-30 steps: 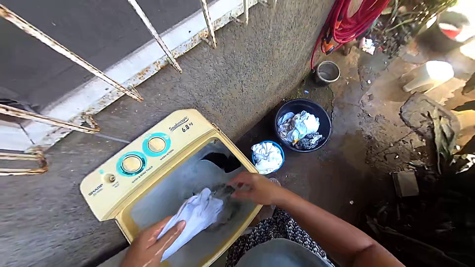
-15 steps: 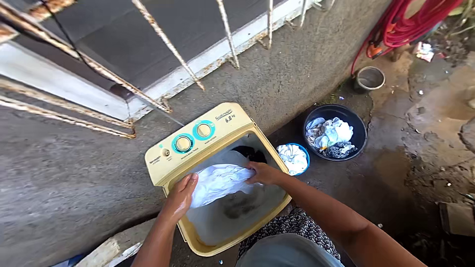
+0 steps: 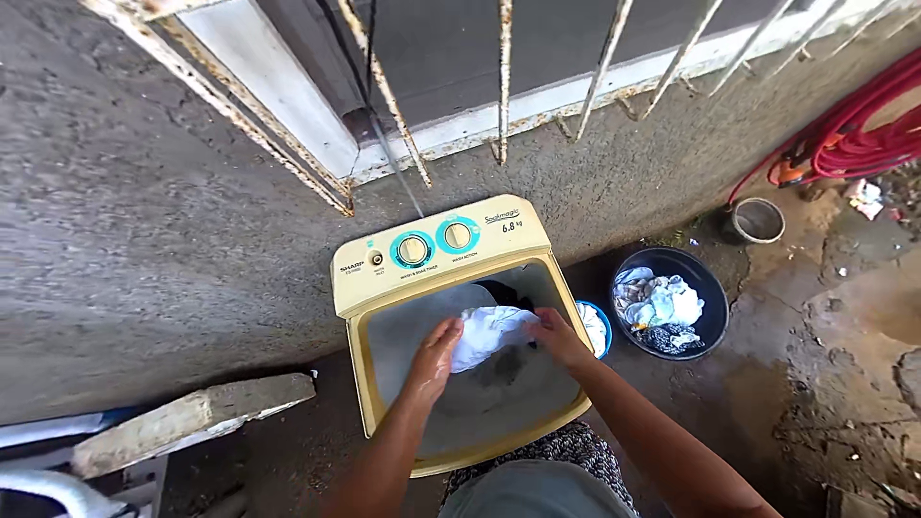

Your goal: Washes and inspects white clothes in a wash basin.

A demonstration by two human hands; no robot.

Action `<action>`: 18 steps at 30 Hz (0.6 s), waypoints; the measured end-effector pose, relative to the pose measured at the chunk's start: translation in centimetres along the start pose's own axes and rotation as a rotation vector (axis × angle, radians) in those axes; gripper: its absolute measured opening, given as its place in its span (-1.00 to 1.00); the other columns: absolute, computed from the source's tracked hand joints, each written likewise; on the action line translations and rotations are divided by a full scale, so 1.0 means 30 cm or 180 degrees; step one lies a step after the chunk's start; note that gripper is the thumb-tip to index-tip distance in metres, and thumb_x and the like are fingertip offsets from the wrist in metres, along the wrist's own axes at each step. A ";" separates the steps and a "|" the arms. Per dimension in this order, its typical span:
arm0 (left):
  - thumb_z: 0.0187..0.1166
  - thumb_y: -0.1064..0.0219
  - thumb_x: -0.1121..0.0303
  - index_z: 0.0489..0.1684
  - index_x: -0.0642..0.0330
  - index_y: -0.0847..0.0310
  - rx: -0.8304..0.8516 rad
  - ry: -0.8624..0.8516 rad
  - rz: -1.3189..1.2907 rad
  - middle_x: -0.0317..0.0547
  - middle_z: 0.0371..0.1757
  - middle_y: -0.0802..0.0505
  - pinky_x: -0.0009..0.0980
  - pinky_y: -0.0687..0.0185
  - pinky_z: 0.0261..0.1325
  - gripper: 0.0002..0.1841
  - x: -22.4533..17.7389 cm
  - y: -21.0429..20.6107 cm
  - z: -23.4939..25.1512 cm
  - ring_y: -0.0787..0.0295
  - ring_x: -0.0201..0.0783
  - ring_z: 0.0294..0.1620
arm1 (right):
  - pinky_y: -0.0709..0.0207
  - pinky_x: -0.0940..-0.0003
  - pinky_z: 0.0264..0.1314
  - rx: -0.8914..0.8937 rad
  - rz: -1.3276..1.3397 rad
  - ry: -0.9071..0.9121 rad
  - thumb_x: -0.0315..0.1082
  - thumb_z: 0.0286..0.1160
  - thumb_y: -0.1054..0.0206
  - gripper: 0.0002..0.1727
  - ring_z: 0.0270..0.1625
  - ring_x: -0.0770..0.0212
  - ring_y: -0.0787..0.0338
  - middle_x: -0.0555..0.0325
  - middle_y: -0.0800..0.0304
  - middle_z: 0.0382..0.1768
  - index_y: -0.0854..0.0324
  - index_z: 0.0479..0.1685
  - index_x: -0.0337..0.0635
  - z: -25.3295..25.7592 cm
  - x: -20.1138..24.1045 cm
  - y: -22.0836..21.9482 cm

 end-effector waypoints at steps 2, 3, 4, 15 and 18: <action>0.76 -0.05 0.32 0.04 0.48 -0.69 0.0326 -0.0448 0.0391 0.02 0.03 -0.80 -0.29 -0.63 0.32 -0.63 -0.005 -0.090 -0.012 -0.73 -0.32 0.11 | -0.41 -0.37 0.54 0.0166 0.1063 -0.0899 0.27 0.77 -0.01 -0.15 0.72 -0.30 -0.34 -0.25 -0.15 0.79 0.06 0.89 -0.01 0.016 -0.064 -0.066; 0.75 -0.09 0.31 -0.09 0.48 -0.71 0.0487 -0.0729 0.0669 0.06 -0.03 -0.79 -0.27 -0.60 0.31 -0.64 -0.013 -0.138 -0.032 -0.71 -0.26 0.10 | -0.46 -0.37 0.47 0.0361 0.1528 -0.1118 0.42 0.70 0.14 -0.10 0.66 -0.30 -0.41 -0.21 -0.22 0.75 0.03 0.88 0.06 0.031 -0.096 -0.109; 0.75 -0.12 0.28 -0.19 0.47 -0.72 0.0631 -0.1009 0.0890 0.10 -0.08 -0.80 -0.22 -0.58 0.32 -0.63 -0.021 -0.181 -0.058 -0.72 -0.19 0.10 | -0.58 -0.25 0.32 0.0601 0.1900 -0.1114 0.49 0.66 0.28 -0.09 0.47 -0.20 -0.61 -0.18 -0.50 0.56 -0.16 0.79 0.06 0.046 -0.111 -0.151; 0.44 -0.53 0.22 -0.35 0.42 -0.63 0.1099 -0.1919 0.0718 0.11 -0.23 -0.77 -0.30 -0.63 0.20 -0.64 -0.021 -0.138 -0.264 -0.73 -0.12 -0.04 | -0.78 0.39 -0.10 0.0606 0.2649 -0.0555 -0.23 0.90 0.29 -0.53 -0.20 0.36 -0.86 0.18 -0.85 -0.30 -0.59 -0.02 -0.16 0.024 -0.095 -0.262; 0.48 -0.45 0.22 -0.12 0.31 -0.65 0.0366 -0.0816 -0.0431 -0.28 -0.20 -0.80 -0.47 -0.74 0.00 -0.70 0.025 0.054 -0.181 -0.75 -0.52 -0.15 | -0.76 0.07 0.04 0.0760 0.2850 -0.0941 0.06 0.87 0.36 -0.38 -0.04 0.12 -0.85 0.02 -0.86 -0.15 -0.60 0.06 -0.12 0.033 -0.117 -0.250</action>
Point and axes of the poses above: each hand's wrist, its own z-axis towards the middle knuckle, its own y-axis out of the back of the hand, x = y × z, the point moved 5 cm from there along z, towards the middle knuckle
